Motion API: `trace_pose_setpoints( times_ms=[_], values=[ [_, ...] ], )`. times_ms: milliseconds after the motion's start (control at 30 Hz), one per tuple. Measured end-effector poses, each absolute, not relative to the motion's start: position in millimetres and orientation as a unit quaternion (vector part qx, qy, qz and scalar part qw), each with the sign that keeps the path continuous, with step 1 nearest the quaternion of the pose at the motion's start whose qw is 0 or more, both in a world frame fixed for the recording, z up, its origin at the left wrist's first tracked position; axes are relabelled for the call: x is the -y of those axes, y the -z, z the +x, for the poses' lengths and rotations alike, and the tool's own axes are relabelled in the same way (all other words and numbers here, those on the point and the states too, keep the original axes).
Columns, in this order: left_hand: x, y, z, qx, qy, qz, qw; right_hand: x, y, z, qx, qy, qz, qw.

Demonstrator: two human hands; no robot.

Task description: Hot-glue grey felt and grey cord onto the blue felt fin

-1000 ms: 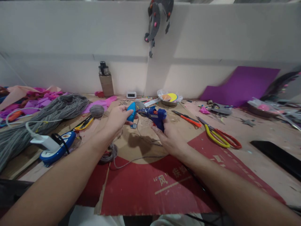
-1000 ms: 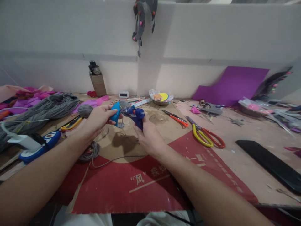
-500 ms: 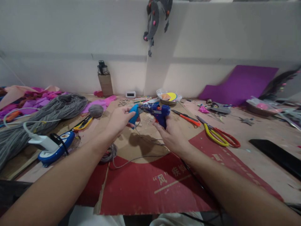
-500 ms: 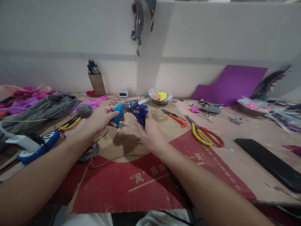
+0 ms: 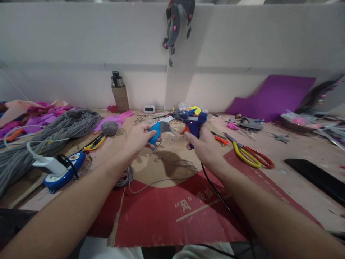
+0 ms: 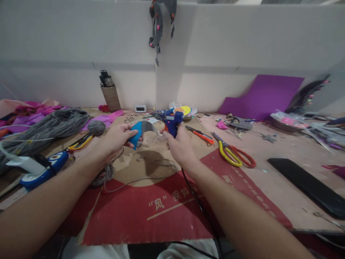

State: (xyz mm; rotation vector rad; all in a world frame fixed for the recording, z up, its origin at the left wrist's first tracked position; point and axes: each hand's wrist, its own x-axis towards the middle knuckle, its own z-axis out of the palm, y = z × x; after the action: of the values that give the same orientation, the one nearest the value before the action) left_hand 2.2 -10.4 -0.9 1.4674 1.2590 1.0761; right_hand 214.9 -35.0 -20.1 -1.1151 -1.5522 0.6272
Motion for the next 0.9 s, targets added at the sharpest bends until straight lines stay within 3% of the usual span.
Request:
trace_pose_setpoints(
  times_ms=[100,167,300,367,500,567,633,733,800,900],
  values=[
    [13.2,-6.6,3.3,-0.515,-0.447,0.560,0.470,16.7,20.5,228.7,0.539,-0.400,-0.494,0.553],
    [15.3,-11.1,3.9,-0.510,-0.461,0.543,0.482,5.0,23.6,239.8,0.529,-0.413,-0.552,0.494],
    [18.0,-15.7,4.2,-0.499,-0.478,0.530,0.492,-8.1,31.5,265.4,0.598,-0.250,-0.678,0.346],
    [18.5,-16.6,3.8,-0.492,-0.485,0.528,0.494,-7.5,30.1,274.4,0.602,-0.156,-0.704,0.343],
    [18.6,-17.8,2.0,-0.473,-0.505,0.523,0.497,5.0,18.1,260.1,0.630,0.000,-0.655,0.417],
    [18.2,-17.7,0.9,-0.460,-0.511,0.532,0.495,13.9,14.6,234.3,0.659,-0.088,-0.579,0.472],
    [17.2,-17.3,-0.2,-0.452,-0.515,0.542,0.487,22.4,14.7,202.8,0.645,-0.272,-0.500,0.510],
    [14.8,-16.4,-2.6,-0.452,-0.522,0.554,0.465,31.7,16.2,163.3,0.601,-0.478,-0.402,0.499],
    [13.0,-16.4,-4.7,-0.455,-0.530,0.560,0.444,34.8,14.6,148.8,0.614,-0.502,-0.401,0.459],
    [11.6,-17.0,-7.6,-0.464,-0.539,0.569,0.412,34.5,9.1,142.7,0.710,-0.335,-0.437,0.440]
  ],
)
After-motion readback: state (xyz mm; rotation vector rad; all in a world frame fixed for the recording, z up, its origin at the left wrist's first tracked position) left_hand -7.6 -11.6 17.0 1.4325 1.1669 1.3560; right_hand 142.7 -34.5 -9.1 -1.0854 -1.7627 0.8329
